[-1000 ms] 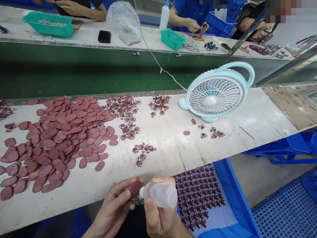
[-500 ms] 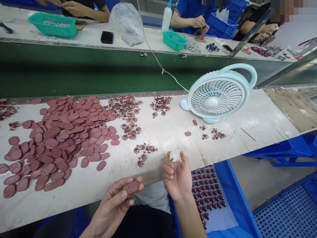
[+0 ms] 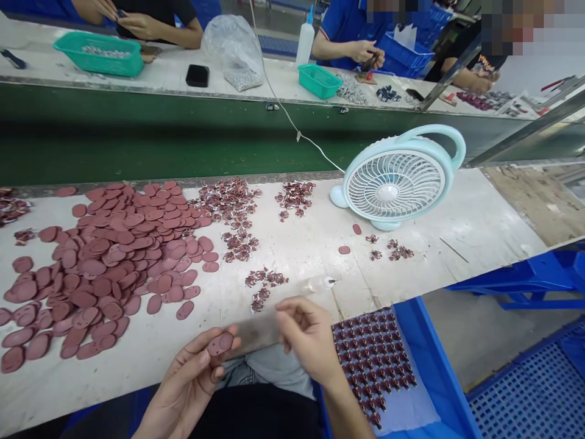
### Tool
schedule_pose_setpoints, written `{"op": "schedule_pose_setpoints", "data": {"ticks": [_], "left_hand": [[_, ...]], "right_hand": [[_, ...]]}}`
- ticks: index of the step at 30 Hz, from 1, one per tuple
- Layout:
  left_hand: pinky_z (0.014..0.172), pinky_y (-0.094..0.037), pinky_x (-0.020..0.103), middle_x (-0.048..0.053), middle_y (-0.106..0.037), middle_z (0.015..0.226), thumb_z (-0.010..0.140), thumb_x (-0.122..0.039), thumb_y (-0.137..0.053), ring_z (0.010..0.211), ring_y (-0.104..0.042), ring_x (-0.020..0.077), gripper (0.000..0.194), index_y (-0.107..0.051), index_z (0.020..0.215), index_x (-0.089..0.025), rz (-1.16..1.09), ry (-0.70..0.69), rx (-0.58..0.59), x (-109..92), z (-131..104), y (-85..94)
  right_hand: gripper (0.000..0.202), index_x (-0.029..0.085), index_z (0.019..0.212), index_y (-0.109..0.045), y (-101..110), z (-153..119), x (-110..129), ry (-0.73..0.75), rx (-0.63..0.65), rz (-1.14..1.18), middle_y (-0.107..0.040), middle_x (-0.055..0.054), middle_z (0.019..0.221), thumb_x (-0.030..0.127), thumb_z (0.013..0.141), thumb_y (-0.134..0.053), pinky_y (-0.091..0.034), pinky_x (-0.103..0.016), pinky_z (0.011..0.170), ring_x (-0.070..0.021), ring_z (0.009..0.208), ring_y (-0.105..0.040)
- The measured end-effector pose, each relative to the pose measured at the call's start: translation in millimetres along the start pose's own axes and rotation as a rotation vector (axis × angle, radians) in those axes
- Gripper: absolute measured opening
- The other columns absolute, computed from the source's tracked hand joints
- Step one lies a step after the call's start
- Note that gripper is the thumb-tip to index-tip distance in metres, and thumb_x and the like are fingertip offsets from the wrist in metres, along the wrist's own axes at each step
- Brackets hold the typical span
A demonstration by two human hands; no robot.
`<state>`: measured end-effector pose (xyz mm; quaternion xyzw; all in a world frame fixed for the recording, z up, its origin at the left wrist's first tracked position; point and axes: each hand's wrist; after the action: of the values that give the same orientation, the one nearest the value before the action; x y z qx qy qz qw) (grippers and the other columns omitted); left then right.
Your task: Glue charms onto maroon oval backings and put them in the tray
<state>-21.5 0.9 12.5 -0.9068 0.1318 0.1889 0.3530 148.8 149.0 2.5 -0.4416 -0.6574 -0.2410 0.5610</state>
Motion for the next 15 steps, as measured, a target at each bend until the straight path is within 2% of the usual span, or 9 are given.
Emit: {"op": "schedule_pose_setpoints", "data": {"ticks": [1, 3, 5, 7, 11, 13, 15], "left_hand": [[0.065, -0.062, 0.018, 0.014, -0.083, 0.119, 0.069, -0.027, -0.1, 0.105, -0.08, 0.0292, 0.036, -0.085, 0.101, -0.02, 0.004, -0.005, -0.016, -1, 0, 1.1], [0.065, -0.062, 0.017, 0.014, -0.083, 0.118, 0.069, -0.028, -0.1, 0.104, -0.08, 0.0286, 0.036, -0.085, 0.101, -0.02, 0.01, -0.012, -0.037, -3, 0, 2.6], [0.065, -0.063, 0.017, 0.014, -0.083, 0.118, 0.07, -0.028, -0.1, 0.104, -0.08, 0.0283, 0.036, -0.085, 0.101, -0.019, 0.011, -0.015, -0.041, -4, 0, 3.9], [0.066, -0.063, 0.018, 0.014, -0.083, 0.117, 0.07, -0.028, -0.1, 0.104, -0.081, 0.0283, 0.035, -0.085, 0.101, -0.019, 0.01, -0.017, -0.037, -4, 0, 5.8], [0.065, -0.062, 0.019, 0.014, -0.083, 0.119, 0.072, -0.029, -0.099, 0.106, -0.08, 0.0303, 0.035, -0.085, 0.103, -0.02, 0.014, -0.007, -0.011, -2, 1, 11.7], [0.062, -0.061, 0.018, 0.013, -0.082, 0.122, 0.073, -0.028, -0.098, 0.108, -0.08, 0.0308, 0.034, -0.085, 0.103, -0.021, 0.019, 0.002, 0.019, -1, 1, 13.6], [0.06, -0.059, 0.018, 0.012, -0.082, 0.123, 0.073, -0.029, -0.098, 0.109, -0.079, 0.0301, 0.033, -0.085, 0.102, -0.022, 0.027, 0.0, 0.036, -1, -1, 13.8]], "right_hand": [[0.012, 0.027, 0.102, -0.077, -5, 3, -1, 0.056, 0.025, -0.207, -0.064, 0.001, 0.076, 0.037, 0.095, -0.075, -0.05, -0.024, 0.051, -0.0133, 0.058, -0.057], [0.017, 0.028, 0.112, -0.077, -16, 13, -4, 0.165, 0.128, -0.579, -0.07, -0.004, 0.095, 0.029, 0.095, -0.073, -0.054, -0.032, 0.07, -0.0195, 0.079, -0.065], [0.019, 0.026, 0.114, -0.074, -27, 23, -8, 0.228, 0.219, -0.924, -0.07, -0.007, 0.102, 0.034, 0.098, -0.069, -0.052, -0.037, 0.076, -0.0242, 0.087, -0.067], [0.017, 0.022, 0.105, -0.07, -36, 30, -11, 0.2, 0.226, -1.093, -0.07, -0.008, 0.1, 0.037, 0.097, -0.071, -0.049, -0.036, 0.073, -0.0259, 0.087, -0.067], [0.006, 0.022, 0.09, -0.063, -42, 31, -11, 0.108, 0.173, -1.197, -0.068, -0.003, 0.086, 0.024, 0.094, -0.068, -0.042, -0.031, 0.066, -0.021, 0.074, -0.064], [0.004, 0.021, 0.095, -0.065, -37, 25, -4, 0.069, 0.171, -1.16, -0.069, -0.001, 0.082, 0.018, 0.093, -0.064, -0.041, -0.03, 0.063, -0.0193, 0.069, -0.063], [0.013, 0.02, 0.105, -0.068, -30, 15, 5, 0.044, 0.188, -1.022, -0.073, -0.002, 0.084, 0.017, 0.095, -0.061, -0.047, -0.03, 0.066, -0.0191, 0.071, -0.067]]}}
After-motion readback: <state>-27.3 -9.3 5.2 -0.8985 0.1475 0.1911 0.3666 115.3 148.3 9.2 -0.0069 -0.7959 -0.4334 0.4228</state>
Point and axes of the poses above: each hand's wrist, its own z-axis towards the middle knuckle, its own y-axis out of the back of the hand, x = y × z
